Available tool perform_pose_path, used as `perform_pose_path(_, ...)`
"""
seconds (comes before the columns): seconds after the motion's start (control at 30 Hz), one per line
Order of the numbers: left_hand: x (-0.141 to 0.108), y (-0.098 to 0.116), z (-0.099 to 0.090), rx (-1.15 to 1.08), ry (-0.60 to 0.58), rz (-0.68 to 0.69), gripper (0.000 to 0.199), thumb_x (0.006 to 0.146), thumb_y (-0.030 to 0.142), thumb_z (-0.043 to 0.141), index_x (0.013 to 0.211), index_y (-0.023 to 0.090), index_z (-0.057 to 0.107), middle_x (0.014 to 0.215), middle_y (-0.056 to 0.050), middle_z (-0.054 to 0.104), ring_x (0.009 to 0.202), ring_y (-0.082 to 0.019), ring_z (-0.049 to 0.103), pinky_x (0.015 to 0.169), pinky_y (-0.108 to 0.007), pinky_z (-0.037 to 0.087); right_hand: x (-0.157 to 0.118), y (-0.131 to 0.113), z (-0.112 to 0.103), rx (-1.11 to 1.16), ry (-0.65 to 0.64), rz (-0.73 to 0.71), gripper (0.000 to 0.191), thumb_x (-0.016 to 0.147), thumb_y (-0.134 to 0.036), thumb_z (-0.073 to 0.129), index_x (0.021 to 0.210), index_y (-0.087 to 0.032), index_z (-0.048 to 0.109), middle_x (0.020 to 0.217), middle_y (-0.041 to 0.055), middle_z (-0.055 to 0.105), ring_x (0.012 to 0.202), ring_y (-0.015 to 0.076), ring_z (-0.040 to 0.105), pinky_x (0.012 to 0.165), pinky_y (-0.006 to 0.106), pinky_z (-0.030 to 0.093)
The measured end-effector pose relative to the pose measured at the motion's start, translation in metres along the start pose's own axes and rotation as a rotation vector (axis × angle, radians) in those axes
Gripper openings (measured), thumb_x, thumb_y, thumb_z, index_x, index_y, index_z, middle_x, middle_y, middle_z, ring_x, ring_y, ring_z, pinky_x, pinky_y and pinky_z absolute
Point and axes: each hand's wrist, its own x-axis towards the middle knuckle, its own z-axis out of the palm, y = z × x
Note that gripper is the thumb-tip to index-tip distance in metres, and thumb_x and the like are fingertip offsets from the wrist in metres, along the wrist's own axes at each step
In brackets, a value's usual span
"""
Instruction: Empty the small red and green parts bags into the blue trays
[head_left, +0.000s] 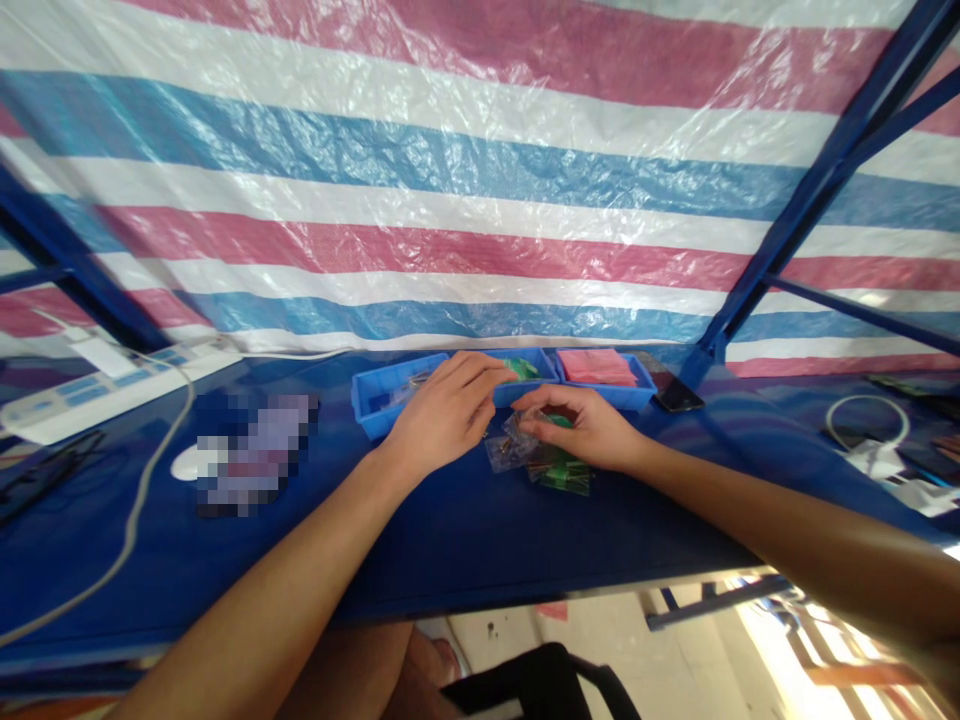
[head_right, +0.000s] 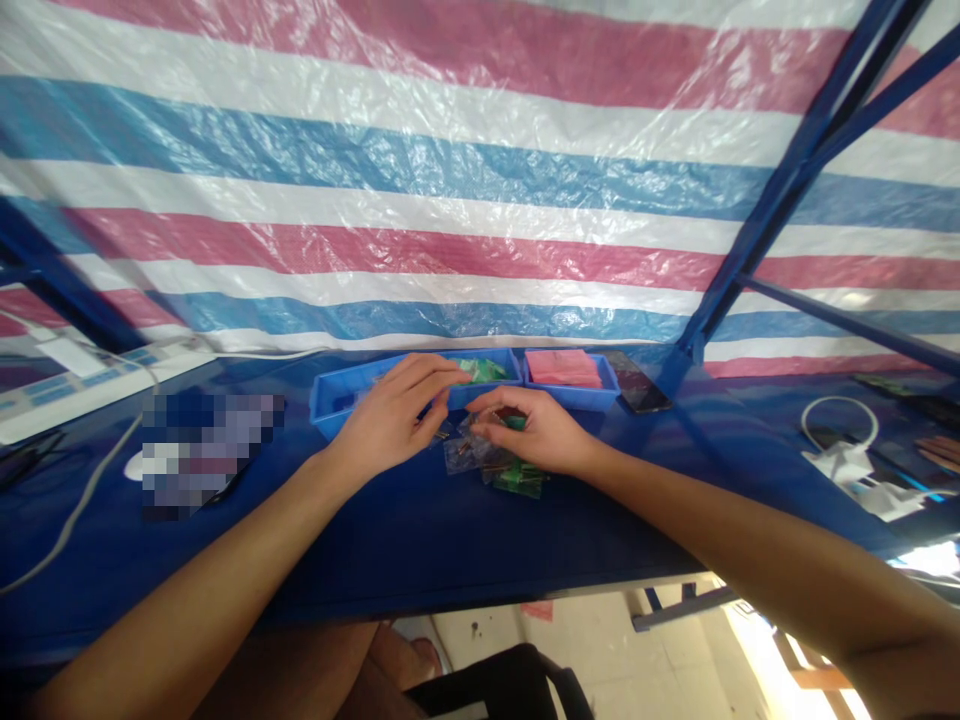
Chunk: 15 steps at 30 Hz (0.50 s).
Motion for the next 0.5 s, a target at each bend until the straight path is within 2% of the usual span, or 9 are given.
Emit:
perform_pose_path(0.1, 0.0016, 0.0054, -0.0001, -0.036, 0.004, 0.051, 0.055, 0.096, 0.002, 0.052, 0.146, 0.023, 0.060, 0.143, -0.011, 0.065, 0.134, -0.029, 0.061, 0.118, -0.050, 0.052, 0.0028, 0.0020, -0.0013, 0.177, 0.093, 0.087, 0.034, 0.095, -0.041, 0.081, 0.124, -0.023, 0.076, 0.111, 0.0057, 0.080, 0.097, 0.0206, 0.075, 0.091, 0.035, 0.061)
perform_pose_path(0.17, 0.0022, 0.0074, 0.0010, -0.039, 0.006, 0.054, 0.056, 0.095, 0.002, 0.055, 0.145, 0.025, 0.061, 0.146, -0.011, 0.064, 0.135, -0.028, 0.061, 0.118, -0.051, 0.052, 0.0044, 0.0013, -0.0022, 0.238, 0.134, 0.090, 0.038, 0.093, -0.042, 0.084, 0.126, -0.024, 0.076, 0.111, 0.0049, 0.080, 0.096, 0.0195, 0.074, 0.089, 0.034, 0.061)
perform_pose_path(0.27, 0.0025, 0.0067, 0.0020, -0.038, 0.013, 0.065, 0.041, 0.099, 0.010, 0.063, 0.136, 0.025, 0.067, 0.143, -0.010, 0.067, 0.134, -0.029, 0.063, 0.116, -0.050, 0.052, 0.0053, -0.0011, -0.0026, 0.319, 0.142, 0.093, 0.041, 0.093, -0.046, 0.083, 0.128, -0.025, 0.076, 0.114, 0.0055, 0.080, 0.095, 0.0201, 0.074, 0.087, 0.036, 0.062)
perform_pose_path(0.4, 0.0024, 0.0043, 0.0005, -0.081, 0.054, 0.030, 0.020, 0.106, 0.024, 0.064, 0.124, 0.022, 0.072, 0.123, -0.009, 0.076, 0.118, -0.025, 0.070, 0.104, -0.042, 0.057, 0.0043, -0.0053, -0.0023, 0.353, 0.087, 0.107, 0.042, 0.097, -0.050, 0.079, 0.130, -0.025, 0.076, 0.113, 0.0070, 0.079, 0.097, 0.0215, 0.075, 0.083, 0.036, 0.063)
perform_pose_path(0.5, 0.0023, 0.0066, -0.0008, -0.159, 0.053, -0.072, 0.017, 0.109, 0.029, 0.061, 0.120, 0.021, 0.072, 0.112, -0.007, 0.078, 0.103, -0.021, 0.075, 0.092, -0.033, 0.059, 0.0034, -0.0066, -0.0020, 0.328, 0.083, 0.124, 0.040, 0.093, -0.049, 0.083, 0.124, -0.024, 0.077, 0.094, 0.0026, 0.076, 0.078, 0.0161, 0.071, 0.071, 0.030, 0.059)
